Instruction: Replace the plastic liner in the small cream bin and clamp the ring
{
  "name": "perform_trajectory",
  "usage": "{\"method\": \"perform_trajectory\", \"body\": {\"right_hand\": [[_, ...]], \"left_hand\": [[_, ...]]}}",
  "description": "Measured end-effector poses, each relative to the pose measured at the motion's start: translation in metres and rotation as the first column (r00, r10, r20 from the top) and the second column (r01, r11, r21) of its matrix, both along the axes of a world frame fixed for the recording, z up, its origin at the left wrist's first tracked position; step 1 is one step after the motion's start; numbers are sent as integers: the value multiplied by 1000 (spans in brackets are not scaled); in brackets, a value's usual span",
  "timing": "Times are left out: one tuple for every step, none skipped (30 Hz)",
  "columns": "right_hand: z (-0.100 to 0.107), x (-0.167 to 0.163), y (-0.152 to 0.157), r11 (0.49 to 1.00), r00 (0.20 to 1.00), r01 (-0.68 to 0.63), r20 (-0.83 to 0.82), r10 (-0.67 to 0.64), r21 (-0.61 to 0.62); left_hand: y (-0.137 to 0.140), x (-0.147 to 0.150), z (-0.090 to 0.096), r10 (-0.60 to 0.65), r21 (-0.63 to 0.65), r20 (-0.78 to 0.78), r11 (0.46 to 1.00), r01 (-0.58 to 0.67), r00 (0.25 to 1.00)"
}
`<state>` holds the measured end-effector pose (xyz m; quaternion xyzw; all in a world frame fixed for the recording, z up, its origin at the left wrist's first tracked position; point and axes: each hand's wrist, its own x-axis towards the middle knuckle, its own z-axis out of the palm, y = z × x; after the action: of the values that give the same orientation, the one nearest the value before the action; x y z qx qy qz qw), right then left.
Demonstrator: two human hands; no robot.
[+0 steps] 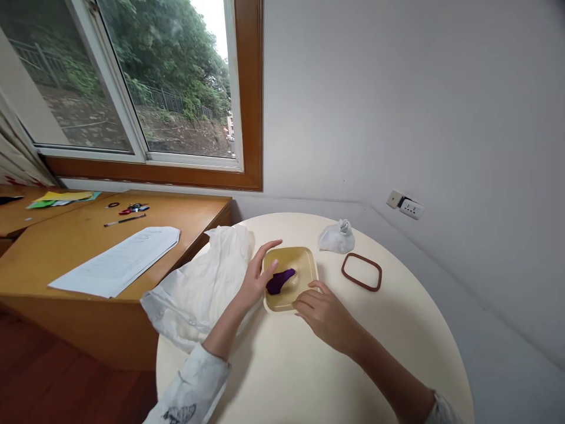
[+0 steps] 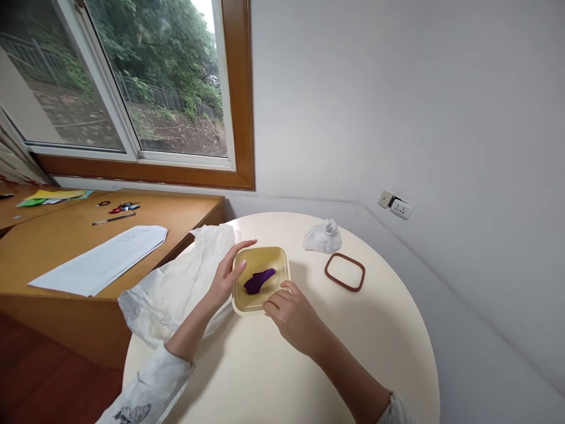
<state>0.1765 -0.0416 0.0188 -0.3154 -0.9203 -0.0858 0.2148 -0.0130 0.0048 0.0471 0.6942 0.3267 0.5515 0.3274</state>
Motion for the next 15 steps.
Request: {"method": "perform_trajectory", "body": {"right_hand": [[1, 0, -3, 1000, 1000, 1, 11, -1, -8], [2, 0, -5, 1000, 1000, 3, 23, -3, -21], [5, 0, -7, 999, 1000, 3, 31, -2, -42], [8, 0, -9, 997, 1000, -1, 31, 3, -74], [13, 0, -10, 993, 1000, -10, 24, 12, -115], [18, -1, -12, 987, 1000, -17, 11, 19, -163], [25, -2, -13, 978, 1000, -14, -1, 14, -210], [31, -3, -13, 967, 1000, 2, -4, -3, -253], [38, -6, -11, 957, 999, 36, 12, -34, -288], [42, -9, -8, 944, 996, 87, 55, -73, -319], [46, -13, -3, 926, 986, 149, 118, -115, -346], [47, -17, 3, 906, 971, 209, 190, -146, -368], [47, -22, 10, 881, 949, 263, 270, -163, -392], [45, -27, 19, 860, 932, 297, 323, -166, -415], [42, -33, 27, 844, 920, 315, 358, -159, -435]], "left_hand": [[2, 0, 3, -30, -25, -24, 999, 29, 999], [5, 0, 6, -55, -56, -39, 997, 53, 998], [7, 0, 7, -76, -90, -51, 993, 71, 996], [9, 1, 7, -91, -119, -60, 989, 83, 994], [11, 2, 7, -100, -138, -68, 986, 90, 993], [12, 3, 7, -107, -149, -74, 984, 95, 991], [12, 4, 7, -115, -155, -78, 983, 102, 990], [13, 6, 7, -122, -159, -82, 981, 108, 989], [12, 7, 7, -131, -163, -89, 980, 115, 987], [12, 9, 7, -140, -165, -98, 979, 123, 985], [12, 11, 8, -150, -167, -109, 977, 131, 983], [11, 12, 9, -159, -168, -122, 976, 138, 980], [11, 14, 10, -167, -168, -136, 975, 143, 977], [11, 16, 11, -171, -167, -149, 975, 146, 974], [11, 17, 12, -174, -165, -163, 975, 147, 971]]}}
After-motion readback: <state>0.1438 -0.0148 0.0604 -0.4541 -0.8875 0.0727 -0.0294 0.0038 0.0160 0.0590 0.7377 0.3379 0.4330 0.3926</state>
